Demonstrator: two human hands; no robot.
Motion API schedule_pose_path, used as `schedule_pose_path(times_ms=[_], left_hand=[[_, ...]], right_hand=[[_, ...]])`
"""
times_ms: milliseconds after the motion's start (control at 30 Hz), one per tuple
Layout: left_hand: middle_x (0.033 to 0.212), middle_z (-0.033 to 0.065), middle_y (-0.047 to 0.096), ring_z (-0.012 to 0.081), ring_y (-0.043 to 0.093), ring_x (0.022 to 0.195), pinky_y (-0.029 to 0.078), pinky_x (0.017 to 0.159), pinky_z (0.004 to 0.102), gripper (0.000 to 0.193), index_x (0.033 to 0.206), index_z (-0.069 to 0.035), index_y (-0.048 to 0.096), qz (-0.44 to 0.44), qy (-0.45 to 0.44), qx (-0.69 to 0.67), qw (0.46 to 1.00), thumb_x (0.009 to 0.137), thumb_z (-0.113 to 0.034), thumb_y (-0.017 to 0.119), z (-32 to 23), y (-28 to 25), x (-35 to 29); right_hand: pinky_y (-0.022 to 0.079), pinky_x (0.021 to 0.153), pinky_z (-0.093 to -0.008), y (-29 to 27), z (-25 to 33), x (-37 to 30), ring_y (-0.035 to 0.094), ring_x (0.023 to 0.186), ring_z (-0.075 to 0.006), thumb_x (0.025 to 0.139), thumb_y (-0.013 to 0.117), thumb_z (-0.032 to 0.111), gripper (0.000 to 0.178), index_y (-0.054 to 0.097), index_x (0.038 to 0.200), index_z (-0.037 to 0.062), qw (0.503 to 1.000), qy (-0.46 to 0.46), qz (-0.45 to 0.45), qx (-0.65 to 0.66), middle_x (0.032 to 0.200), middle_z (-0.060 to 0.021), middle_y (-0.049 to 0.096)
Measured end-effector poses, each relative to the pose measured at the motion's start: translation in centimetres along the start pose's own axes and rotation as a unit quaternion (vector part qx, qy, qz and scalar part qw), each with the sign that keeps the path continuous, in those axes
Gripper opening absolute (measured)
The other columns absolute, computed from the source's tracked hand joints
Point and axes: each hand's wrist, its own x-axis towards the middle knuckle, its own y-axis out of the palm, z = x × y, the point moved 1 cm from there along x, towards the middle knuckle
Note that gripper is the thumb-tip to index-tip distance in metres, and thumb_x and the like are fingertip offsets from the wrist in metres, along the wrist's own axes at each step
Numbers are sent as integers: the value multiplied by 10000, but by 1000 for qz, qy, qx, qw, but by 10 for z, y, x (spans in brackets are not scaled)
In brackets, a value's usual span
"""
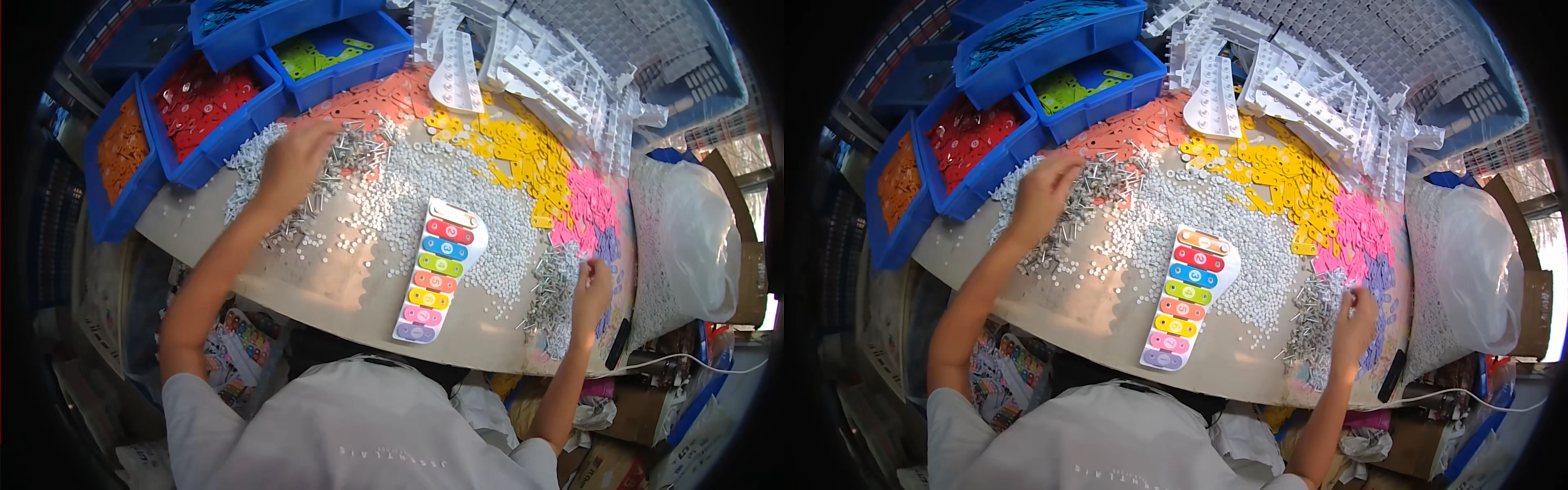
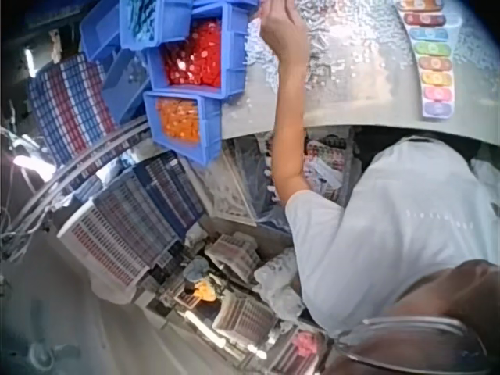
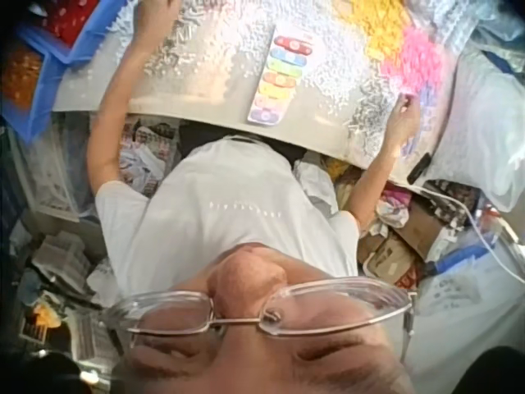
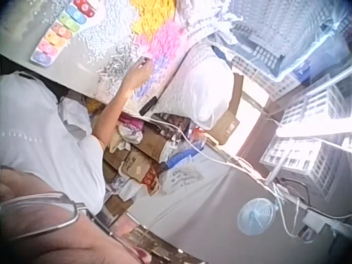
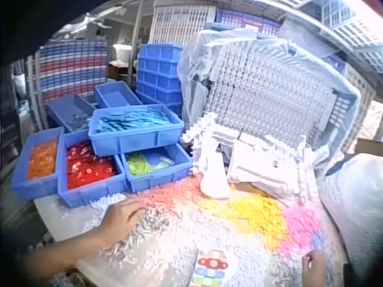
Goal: The recorder is assembling a small toy xylophone by placing colorful keys into a white base and securing them with metal pins.
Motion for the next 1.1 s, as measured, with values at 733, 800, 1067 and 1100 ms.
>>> schedule_pose_path(times_ms=[733, 800, 1067, 1100], left_hand=[[923, 131, 638, 311, 622, 957, 478, 864, 417, 80, 962, -28, 662, -36, 29, 131, 990, 929, -95, 634, 52, -31, 1], [932, 139, 646, 316, 631, 943, 488, 841, 417, 83, 986, -27, 627, -16, -22, 95, 995, 960, -100, 597, 44, -29, -3], [943, 131, 666, 288, 656, 852, 508, 754, 352, 111, 1036, -6, 596, 205, -132, -126, 962, 1017, -71, 508, -53, -13, -36], [981, 139, 669, 308, 661, 886, 515, 769, 372, 117, 1053, -32, 612, 179, -45, -106, 977, 1015, -82, 513, -59, -8, -42]], right_hand=[[454, 779, -427, 19, -70, -53, 567, 853, -345, 878, 621, -25, 70, 584, 932, -1, 997, 68, 40, 24, 858, -162, 593], [452, 789, -431, 18, -66, -50, 565, 865, -346, 871, 620, -34, 72, 577, 919, -4, 997, 53, 53, 9, 861, -165, 595], [463, 775, -425, 17, -71, -49, 580, 837, -348, 840, 624, -45, 93, 564, 903, -11, 999, 32, 33, -8, 843, -166, 601], [473, 754, -422, 16, -69, -49, 593, 804, -347, 837, 620, -42, 93, 560, 901, -11, 999, 25, 5, 21, 839, -164, 611]])
